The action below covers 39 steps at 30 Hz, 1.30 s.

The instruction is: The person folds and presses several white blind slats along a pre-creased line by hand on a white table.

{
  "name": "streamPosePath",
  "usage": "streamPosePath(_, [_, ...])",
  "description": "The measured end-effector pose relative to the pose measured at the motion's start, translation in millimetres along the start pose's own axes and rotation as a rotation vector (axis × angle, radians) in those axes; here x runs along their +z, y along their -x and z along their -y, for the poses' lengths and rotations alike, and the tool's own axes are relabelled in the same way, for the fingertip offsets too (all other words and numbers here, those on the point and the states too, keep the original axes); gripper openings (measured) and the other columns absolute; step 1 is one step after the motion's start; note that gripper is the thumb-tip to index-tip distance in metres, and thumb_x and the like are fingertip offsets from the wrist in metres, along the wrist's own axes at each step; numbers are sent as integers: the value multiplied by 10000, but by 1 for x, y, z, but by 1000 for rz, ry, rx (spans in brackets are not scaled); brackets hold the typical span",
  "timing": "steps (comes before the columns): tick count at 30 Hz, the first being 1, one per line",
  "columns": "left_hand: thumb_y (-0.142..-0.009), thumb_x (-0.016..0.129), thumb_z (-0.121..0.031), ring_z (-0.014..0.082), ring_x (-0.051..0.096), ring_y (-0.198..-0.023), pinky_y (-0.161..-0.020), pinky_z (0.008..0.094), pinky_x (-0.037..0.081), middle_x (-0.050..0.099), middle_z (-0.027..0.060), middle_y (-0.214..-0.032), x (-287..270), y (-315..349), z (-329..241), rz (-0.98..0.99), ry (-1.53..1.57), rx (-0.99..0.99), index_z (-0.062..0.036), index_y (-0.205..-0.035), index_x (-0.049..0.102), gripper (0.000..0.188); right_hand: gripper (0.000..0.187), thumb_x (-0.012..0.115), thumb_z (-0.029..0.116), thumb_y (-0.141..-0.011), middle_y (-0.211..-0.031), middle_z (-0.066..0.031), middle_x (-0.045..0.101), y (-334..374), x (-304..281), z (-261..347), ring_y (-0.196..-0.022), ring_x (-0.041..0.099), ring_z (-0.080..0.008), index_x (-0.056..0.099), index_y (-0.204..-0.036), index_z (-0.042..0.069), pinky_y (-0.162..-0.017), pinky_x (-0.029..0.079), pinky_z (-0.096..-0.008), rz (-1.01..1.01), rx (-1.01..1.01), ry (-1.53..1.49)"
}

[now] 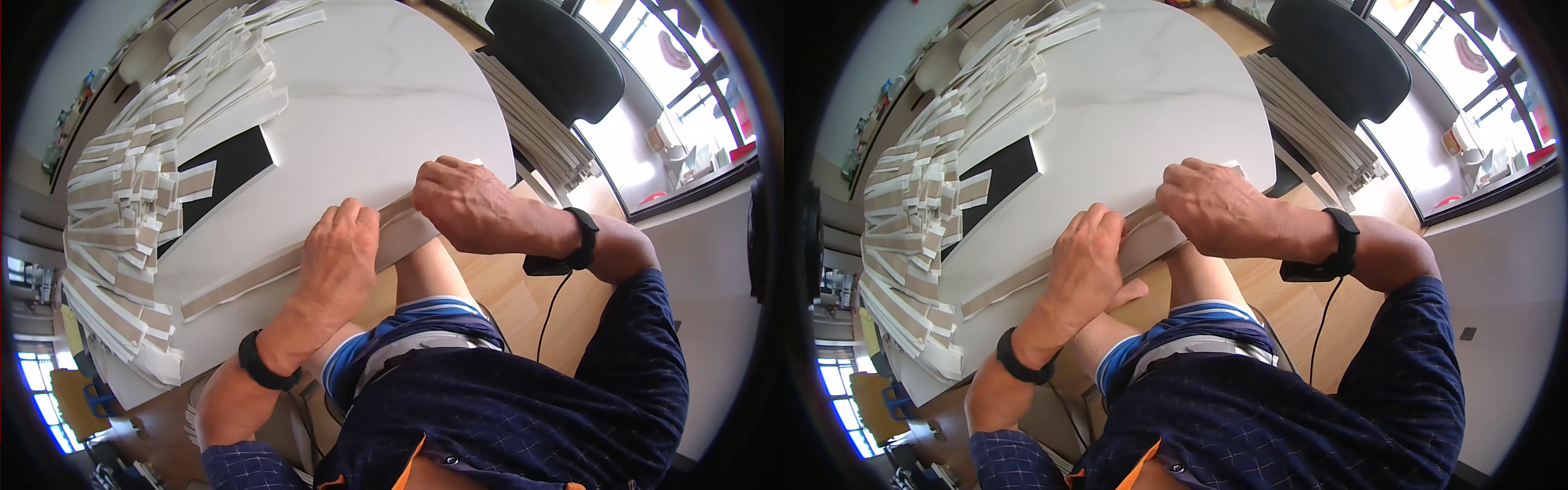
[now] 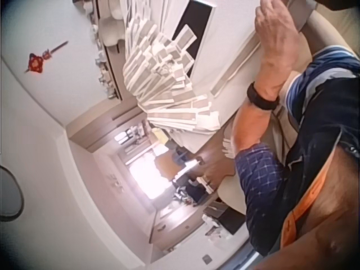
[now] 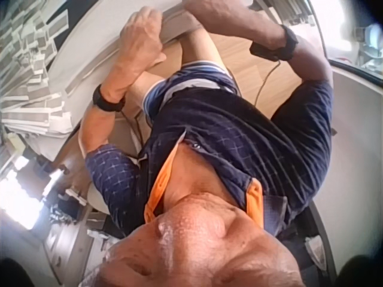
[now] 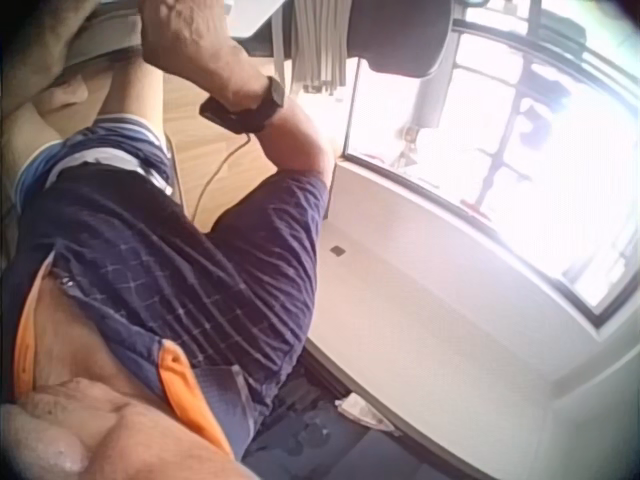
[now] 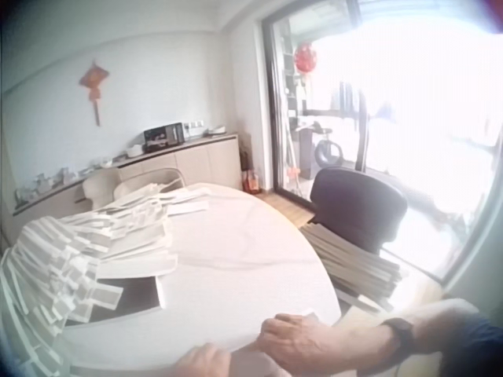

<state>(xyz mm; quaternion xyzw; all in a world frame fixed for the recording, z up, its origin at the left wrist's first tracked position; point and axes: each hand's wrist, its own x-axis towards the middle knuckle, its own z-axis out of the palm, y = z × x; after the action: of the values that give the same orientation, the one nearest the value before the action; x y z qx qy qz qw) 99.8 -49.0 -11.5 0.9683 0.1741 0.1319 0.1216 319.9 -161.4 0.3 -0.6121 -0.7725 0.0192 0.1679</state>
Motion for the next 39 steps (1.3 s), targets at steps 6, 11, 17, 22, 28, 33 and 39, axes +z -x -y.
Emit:
streamPosePath(6, [-477,1017,-160,375,629,-893,-781,468,551,632,125,-952,2,-1,0,-120,38,-24,-44,-927,642,597,88,696,29,-812,-961,-143,649,1,8,2,-930,646,-324,686,-896,3,-812,567,-429,-53,20,-41])
streamPosePath(11, [-468,986,-116,375,634,-867,-764,461,559,635,127,-924,-1,-4,-14,-58,-19,31,-36,-890,643,549,82,690,24,-810,-970,-152,645,0,9,8,-925,644,-318,672,-883,-11,-808,567,-426,-50,9,3])
streamPosePath(17, [-478,965,-103,372,627,-912,-787,470,560,625,130,-967,8,-16,-14,-58,-89,-48,-38,-876,601,543,96,659,22,-823,-997,-174,633,-3,8,11,-957,626,-316,657,-905,-28,-859,542,-427,46,-8,105])
streamPosePath(22, [-857,615,-5,328,657,-959,-844,444,571,626,142,-972,6,-14,-23,-47,-111,27,-34,-919,609,69,104,657,35,-833,-988,-170,631,-1,4,0,-955,622,-321,656,-911,-33,-872,539,-425,33,-29,2])
streamPosePath(28, [-471,966,-98,378,610,-986,-863,480,547,592,149,-1033,2,-7,-17,-19,-62,47,-33,-969,573,637,106,693,66,-812,-936,-157,628,-2,5,-4,-922,631,-328,639,-866,-8,-835,552,-434,-73,-57,-124])
streamPosePath(33, [-832,710,-54,355,648,-947,-821,458,578,617,147,-1001,5,-3,-23,-105,-97,66,-17,-1041,654,219,129,686,-3,-763,-927,-148,587,1,9,4,-852,568,-323,587,-845,4,-755,506,-439,-68,-69,-24])
streamPosePath(39, [-853,635,-19,347,653,-986,-861,444,586,615,145,-1026,4,7,-29,-96,-82,70,-8,-1171,699,324,201,687,37,-819,-987,-135,580,15,15,-4,-913,580,-305,634,-1008,-4,-793,519,-423,-159,-183,14])
